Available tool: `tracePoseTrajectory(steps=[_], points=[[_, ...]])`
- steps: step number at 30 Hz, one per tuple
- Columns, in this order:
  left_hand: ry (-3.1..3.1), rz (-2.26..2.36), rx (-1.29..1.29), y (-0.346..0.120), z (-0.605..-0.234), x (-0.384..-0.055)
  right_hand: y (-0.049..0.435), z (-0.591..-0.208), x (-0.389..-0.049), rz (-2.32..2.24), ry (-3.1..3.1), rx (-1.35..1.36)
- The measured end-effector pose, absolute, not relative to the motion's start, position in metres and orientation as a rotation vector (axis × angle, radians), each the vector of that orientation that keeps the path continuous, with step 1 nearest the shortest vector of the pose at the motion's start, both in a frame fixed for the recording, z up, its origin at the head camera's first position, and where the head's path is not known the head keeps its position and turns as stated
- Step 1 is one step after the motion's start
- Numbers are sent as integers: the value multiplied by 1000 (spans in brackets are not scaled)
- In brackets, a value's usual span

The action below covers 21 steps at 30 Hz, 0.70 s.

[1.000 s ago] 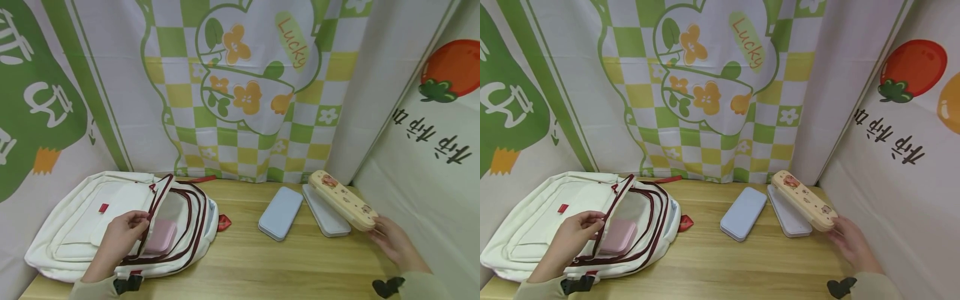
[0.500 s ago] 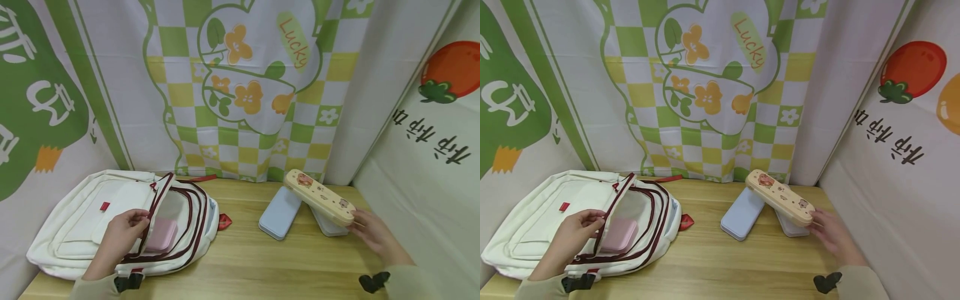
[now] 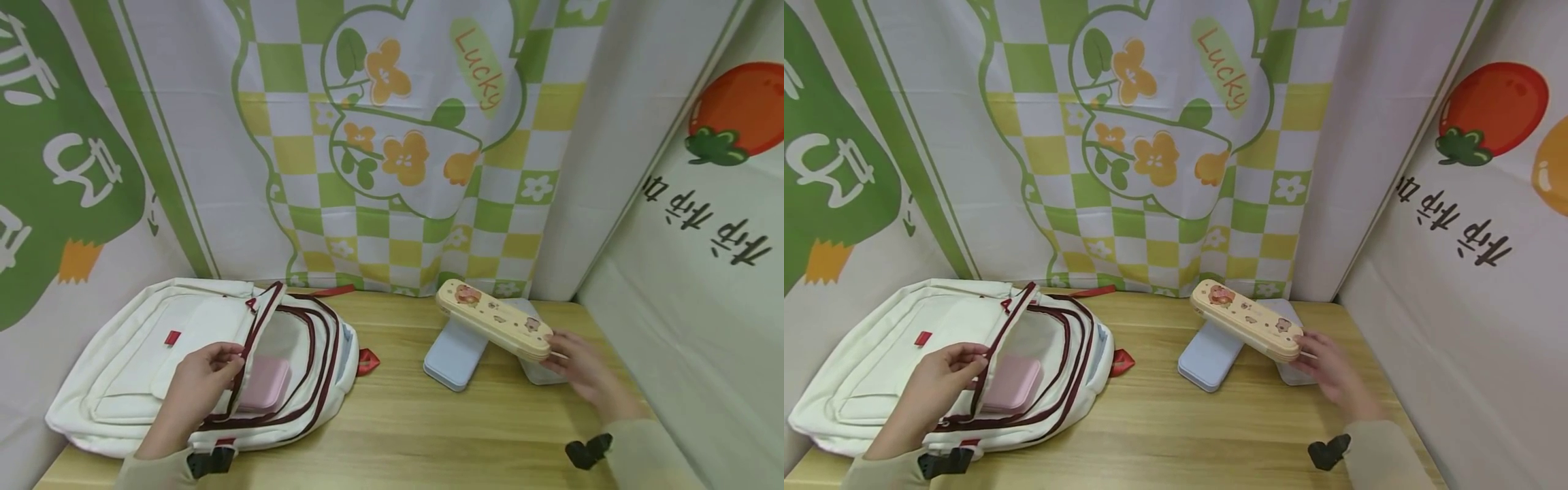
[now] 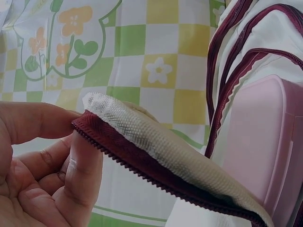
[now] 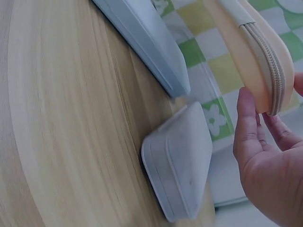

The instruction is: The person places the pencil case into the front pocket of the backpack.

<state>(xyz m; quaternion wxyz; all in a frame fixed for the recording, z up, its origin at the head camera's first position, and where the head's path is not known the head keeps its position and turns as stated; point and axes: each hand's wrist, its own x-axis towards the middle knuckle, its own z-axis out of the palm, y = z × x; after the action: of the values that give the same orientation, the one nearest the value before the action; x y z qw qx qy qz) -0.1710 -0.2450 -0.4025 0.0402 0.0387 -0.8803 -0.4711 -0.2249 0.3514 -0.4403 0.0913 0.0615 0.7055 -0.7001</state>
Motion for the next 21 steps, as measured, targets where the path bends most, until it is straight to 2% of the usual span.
tracePoseTrajectory(steps=[21], points=[[-2693,-1401,95,-248,-404,-170,274,-419,-246,-1946,2092,25]])
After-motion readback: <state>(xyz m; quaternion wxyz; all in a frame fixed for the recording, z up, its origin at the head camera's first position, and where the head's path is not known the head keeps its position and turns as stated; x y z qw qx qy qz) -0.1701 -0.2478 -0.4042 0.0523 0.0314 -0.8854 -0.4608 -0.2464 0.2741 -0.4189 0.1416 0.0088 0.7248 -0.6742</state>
